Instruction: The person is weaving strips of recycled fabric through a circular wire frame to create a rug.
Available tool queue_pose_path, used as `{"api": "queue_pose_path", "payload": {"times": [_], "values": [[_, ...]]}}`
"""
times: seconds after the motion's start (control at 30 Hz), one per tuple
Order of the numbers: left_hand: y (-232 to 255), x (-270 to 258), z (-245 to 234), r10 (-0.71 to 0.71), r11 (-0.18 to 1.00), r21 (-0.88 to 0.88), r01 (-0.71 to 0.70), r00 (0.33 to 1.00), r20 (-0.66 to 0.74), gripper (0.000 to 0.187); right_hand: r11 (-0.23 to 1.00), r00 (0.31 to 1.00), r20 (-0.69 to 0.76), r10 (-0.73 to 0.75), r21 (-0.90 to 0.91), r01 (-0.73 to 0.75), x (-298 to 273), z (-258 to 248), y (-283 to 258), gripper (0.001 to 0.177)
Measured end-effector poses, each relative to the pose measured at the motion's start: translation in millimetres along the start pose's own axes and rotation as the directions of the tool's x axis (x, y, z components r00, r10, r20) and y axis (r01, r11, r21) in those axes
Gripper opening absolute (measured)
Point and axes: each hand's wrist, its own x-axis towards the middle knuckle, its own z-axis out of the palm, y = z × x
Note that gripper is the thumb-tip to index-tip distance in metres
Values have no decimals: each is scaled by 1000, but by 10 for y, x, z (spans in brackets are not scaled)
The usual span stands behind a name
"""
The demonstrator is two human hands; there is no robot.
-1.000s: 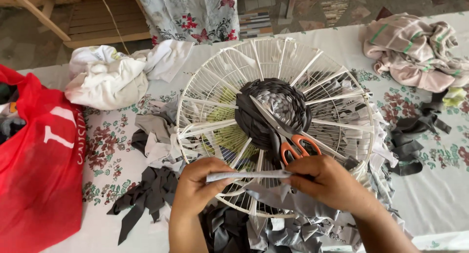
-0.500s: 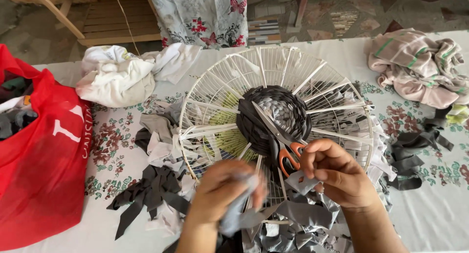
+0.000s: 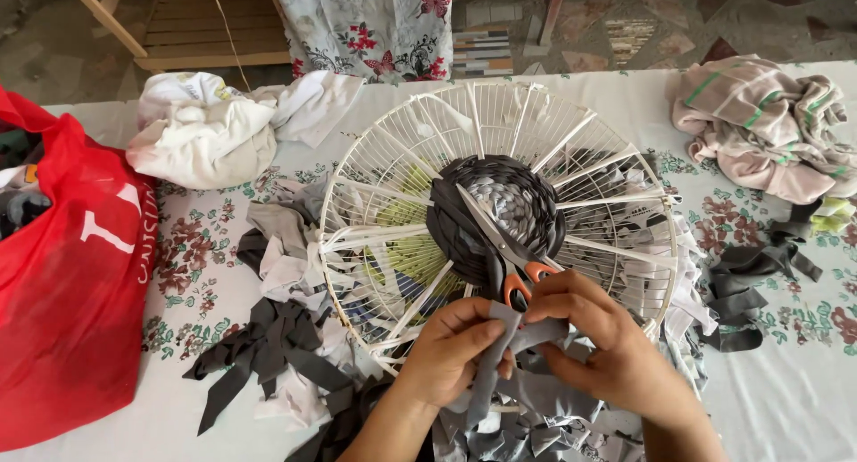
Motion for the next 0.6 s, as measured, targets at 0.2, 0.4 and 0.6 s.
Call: {"api": "queue_pose_path", "payload": {"times": [0.2, 0.4, 0.6], "values": [[-18, -9, 41, 76, 985, 155, -69, 996, -42, 21, 964, 993, -107, -52, -266, 22, -82, 187, 106, 36], [-49, 64, -18, 198, 933, 310, -181, 980, -25, 21, 978, 969, -245, 35, -190, -83, -64, 308, 202, 17], [-64, 90, 279, 611, 530, 629, -568, 771, 181, 20, 675, 775, -177, 606, 630, -384, -226, 457, 711, 17]]}}
